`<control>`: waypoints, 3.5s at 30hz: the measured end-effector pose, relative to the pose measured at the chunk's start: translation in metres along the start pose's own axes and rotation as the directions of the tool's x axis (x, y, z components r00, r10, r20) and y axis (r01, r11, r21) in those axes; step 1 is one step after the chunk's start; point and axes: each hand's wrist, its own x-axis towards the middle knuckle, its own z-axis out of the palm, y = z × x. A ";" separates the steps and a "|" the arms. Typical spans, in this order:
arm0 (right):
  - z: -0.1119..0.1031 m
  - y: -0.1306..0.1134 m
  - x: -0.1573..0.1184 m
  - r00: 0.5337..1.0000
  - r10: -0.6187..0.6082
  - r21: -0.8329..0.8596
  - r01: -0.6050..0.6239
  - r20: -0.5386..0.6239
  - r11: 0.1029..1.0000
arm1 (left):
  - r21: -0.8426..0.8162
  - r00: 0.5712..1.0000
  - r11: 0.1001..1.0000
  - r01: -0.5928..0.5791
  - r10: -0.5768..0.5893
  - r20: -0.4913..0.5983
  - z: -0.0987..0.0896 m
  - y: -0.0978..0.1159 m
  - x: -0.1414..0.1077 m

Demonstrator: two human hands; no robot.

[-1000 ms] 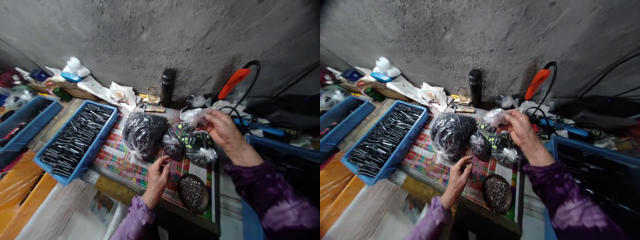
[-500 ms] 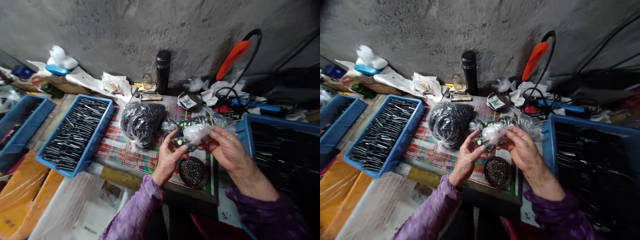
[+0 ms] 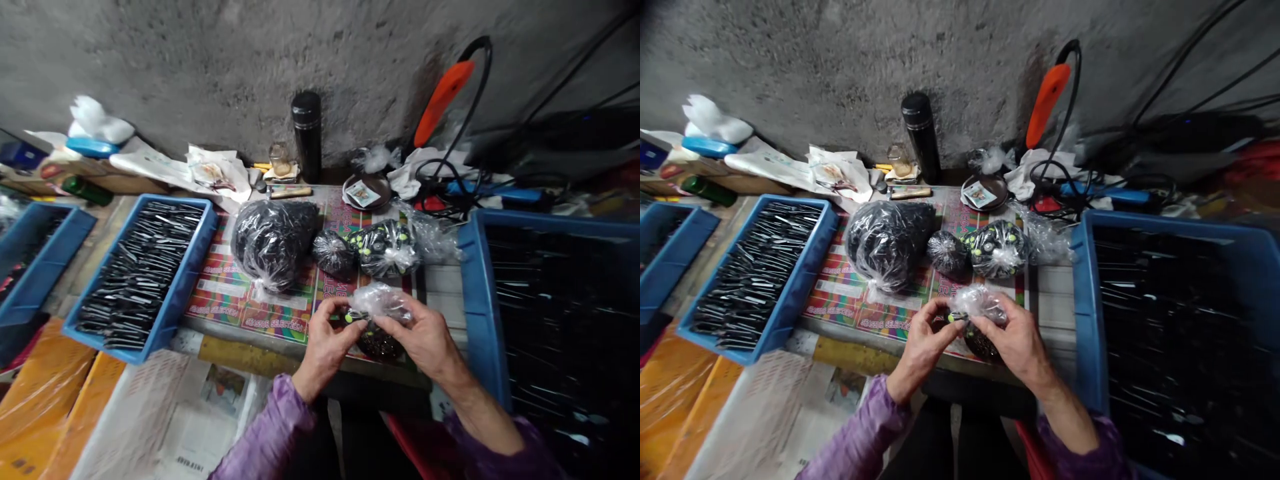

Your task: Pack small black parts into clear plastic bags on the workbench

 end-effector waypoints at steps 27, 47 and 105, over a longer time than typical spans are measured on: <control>0.028 0.008 -0.053 0.811 -0.582 -0.554 0.457 -0.062 0.696 | 0.041 0.999 0.998 -0.046 0.046 -0.018 0.000 0.001 -0.022; 0.032 -0.006 -0.072 0.797 -0.603 -0.532 0.496 -0.033 0.686 | 0.061 0.997 0.995 0.083 -0.083 0.002 -0.011 0.013 -0.036; 0.053 -0.089 -0.112 0.994 -0.094 0.028 0.096 -0.064 0.995 | 0.186 0.931 0.925 -0.331 0.287 0.227 -0.071 0.084 -0.109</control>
